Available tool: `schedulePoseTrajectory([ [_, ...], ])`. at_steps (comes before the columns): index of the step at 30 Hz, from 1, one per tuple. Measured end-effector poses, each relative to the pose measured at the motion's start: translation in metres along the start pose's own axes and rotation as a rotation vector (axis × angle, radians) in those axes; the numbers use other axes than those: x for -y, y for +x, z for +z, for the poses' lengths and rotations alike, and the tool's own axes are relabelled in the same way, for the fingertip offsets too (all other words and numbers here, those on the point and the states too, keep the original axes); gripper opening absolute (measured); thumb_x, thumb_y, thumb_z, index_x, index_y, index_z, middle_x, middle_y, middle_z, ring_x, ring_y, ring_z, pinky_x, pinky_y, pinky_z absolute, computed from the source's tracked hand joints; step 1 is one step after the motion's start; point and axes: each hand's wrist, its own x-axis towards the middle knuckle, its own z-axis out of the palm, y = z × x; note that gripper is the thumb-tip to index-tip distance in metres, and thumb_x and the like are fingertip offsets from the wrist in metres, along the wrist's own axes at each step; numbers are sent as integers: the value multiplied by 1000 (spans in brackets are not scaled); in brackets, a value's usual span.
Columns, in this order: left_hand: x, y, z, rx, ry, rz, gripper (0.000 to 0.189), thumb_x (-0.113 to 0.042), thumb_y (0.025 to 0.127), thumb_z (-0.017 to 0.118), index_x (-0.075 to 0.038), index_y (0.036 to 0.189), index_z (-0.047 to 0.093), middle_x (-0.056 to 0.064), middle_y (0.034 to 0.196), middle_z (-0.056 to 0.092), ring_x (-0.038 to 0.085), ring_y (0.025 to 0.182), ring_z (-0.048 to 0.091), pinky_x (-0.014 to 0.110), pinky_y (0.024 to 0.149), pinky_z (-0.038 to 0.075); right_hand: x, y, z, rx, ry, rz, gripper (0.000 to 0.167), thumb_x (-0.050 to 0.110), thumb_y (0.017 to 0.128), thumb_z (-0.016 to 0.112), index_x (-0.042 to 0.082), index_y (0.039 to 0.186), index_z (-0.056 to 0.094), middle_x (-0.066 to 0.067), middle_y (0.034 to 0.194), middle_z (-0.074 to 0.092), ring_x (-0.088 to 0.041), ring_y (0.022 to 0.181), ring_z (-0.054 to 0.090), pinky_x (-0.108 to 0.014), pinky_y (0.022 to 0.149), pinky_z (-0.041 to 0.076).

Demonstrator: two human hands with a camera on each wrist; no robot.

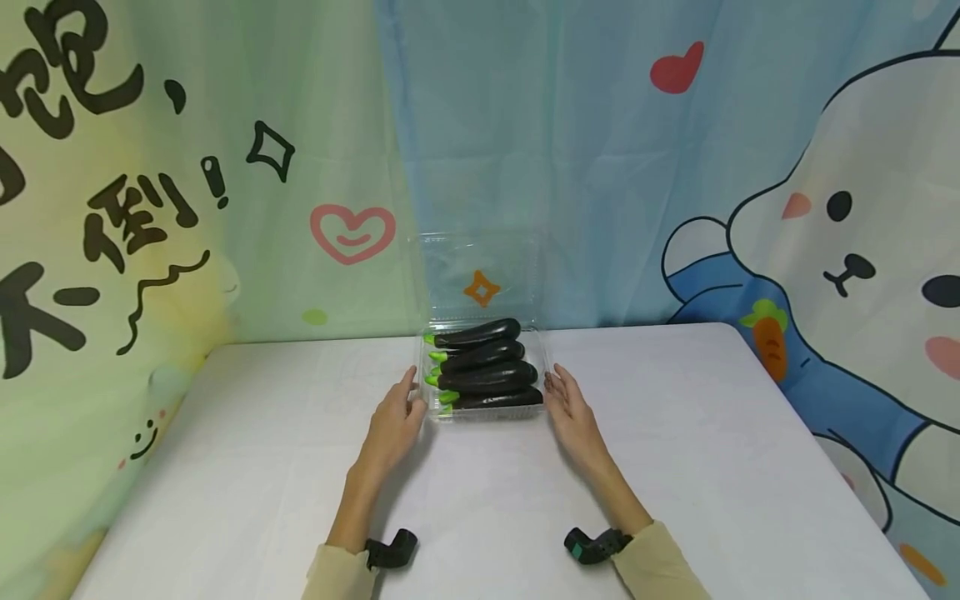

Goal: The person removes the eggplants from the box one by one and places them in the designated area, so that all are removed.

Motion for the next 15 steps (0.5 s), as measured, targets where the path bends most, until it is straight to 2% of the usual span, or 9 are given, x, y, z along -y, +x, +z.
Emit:
schedulePoseTrajectory([
  [3,0,2,2,-20,-2,18,53,-20,98,36,-9,150,34,13,141,52,32,132,50,50,110,39,1,1,-3,9,-20,-18,55,19,103,42,3,152,23,-22,152,38,-35,141,38,-46,118,30],
  [8,3,4,7,-41,-9,61,51,-15,99,33,-6,149,31,11,155,35,30,141,39,49,114,36,2,2,-5,33,-25,-22,56,16,102,45,1,151,23,-23,152,38,-36,141,39,-47,118,30],
  [11,4,6,9,-43,1,110,54,-11,98,33,-4,151,30,9,161,25,27,146,31,48,116,33,3,4,-6,40,-21,-20,57,15,101,46,1,151,23,-22,152,38,-35,141,39,-46,118,30],
  [15,3,7,9,-32,10,148,55,-11,98,33,-6,152,30,5,162,22,23,149,25,46,119,29,4,5,-8,51,-22,-20,58,15,101,46,1,151,22,-23,152,37,-35,141,39,-46,118,30],
])
